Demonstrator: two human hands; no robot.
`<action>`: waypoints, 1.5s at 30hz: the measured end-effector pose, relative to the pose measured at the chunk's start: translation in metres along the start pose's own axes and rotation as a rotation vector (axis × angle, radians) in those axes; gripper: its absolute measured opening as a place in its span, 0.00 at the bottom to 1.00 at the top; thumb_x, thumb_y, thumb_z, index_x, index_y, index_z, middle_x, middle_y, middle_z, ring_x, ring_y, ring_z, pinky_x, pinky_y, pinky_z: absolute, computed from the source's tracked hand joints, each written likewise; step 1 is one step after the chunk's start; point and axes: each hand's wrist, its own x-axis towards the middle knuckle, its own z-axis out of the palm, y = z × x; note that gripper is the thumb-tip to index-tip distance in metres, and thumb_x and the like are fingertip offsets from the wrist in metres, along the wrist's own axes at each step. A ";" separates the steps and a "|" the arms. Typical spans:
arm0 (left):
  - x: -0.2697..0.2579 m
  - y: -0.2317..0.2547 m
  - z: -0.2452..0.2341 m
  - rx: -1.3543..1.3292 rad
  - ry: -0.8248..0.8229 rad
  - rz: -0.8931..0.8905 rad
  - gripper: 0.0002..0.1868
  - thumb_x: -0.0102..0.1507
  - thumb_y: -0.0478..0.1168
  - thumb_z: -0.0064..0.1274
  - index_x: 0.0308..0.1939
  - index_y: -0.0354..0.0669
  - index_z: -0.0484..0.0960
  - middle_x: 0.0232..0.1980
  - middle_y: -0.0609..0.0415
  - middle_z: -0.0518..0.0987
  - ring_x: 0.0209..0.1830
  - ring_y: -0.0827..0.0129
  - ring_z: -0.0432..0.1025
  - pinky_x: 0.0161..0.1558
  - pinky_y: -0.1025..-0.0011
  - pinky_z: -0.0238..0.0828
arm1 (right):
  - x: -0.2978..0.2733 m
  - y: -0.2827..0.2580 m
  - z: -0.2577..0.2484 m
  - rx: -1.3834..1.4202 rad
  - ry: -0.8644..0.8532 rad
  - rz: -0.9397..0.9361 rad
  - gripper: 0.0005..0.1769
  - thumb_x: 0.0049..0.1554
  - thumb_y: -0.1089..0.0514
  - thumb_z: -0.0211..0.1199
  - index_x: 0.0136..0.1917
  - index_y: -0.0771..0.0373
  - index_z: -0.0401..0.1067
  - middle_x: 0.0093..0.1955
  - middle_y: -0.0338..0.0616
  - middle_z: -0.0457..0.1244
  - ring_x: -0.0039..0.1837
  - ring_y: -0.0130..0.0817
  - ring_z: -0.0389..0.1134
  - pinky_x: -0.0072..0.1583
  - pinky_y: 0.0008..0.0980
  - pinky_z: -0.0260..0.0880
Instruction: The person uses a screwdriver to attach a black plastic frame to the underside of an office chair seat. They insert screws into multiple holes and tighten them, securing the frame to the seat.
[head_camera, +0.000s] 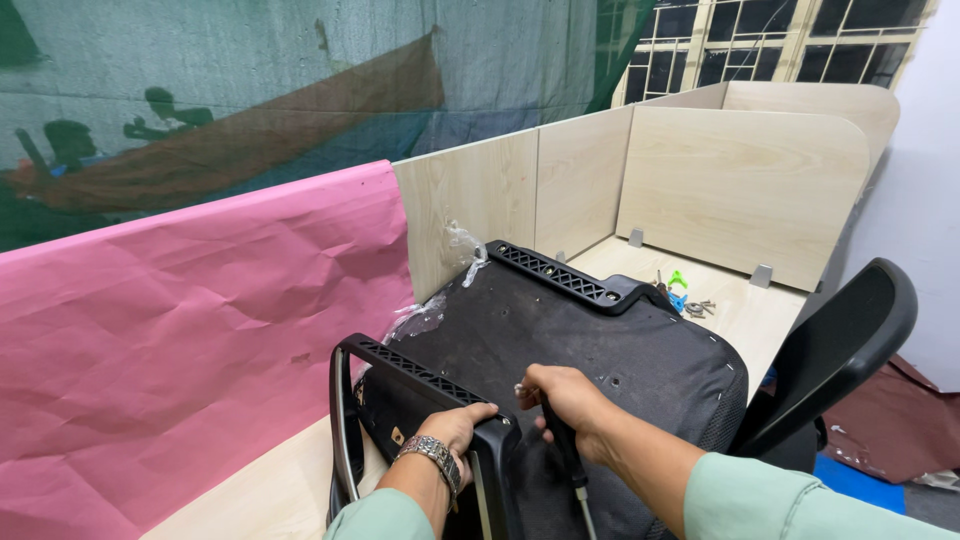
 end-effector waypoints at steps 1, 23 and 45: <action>0.002 0.001 0.003 0.041 0.054 -0.008 0.33 0.58 0.46 0.71 0.55 0.23 0.76 0.59 0.28 0.77 0.45 0.56 0.81 0.43 0.66 0.81 | 0.004 0.001 -0.003 0.088 0.037 0.038 0.12 0.56 0.51 0.56 0.42 0.61 0.72 0.41 0.40 0.64 0.32 0.24 0.60 0.34 0.27 0.62; -0.007 0.002 0.025 0.335 0.183 0.099 0.29 0.54 0.47 0.70 0.53 0.31 0.86 0.53 0.38 0.85 0.46 0.54 0.82 0.49 0.61 0.78 | 0.003 0.025 0.014 -0.480 0.018 -0.099 0.13 0.59 0.49 0.55 0.57 0.50 0.64 0.34 0.43 0.63 0.34 0.34 0.65 0.35 0.34 0.65; 0.044 -0.018 0.023 0.413 0.192 0.131 0.28 0.59 0.50 0.60 0.57 0.32 0.83 0.61 0.39 0.82 0.61 0.52 0.78 0.63 0.63 0.71 | 0.003 0.024 0.024 -0.988 0.026 -0.408 0.16 0.59 0.49 0.57 0.50 0.62 0.76 0.41 0.53 0.70 0.46 0.47 0.73 0.51 0.45 0.70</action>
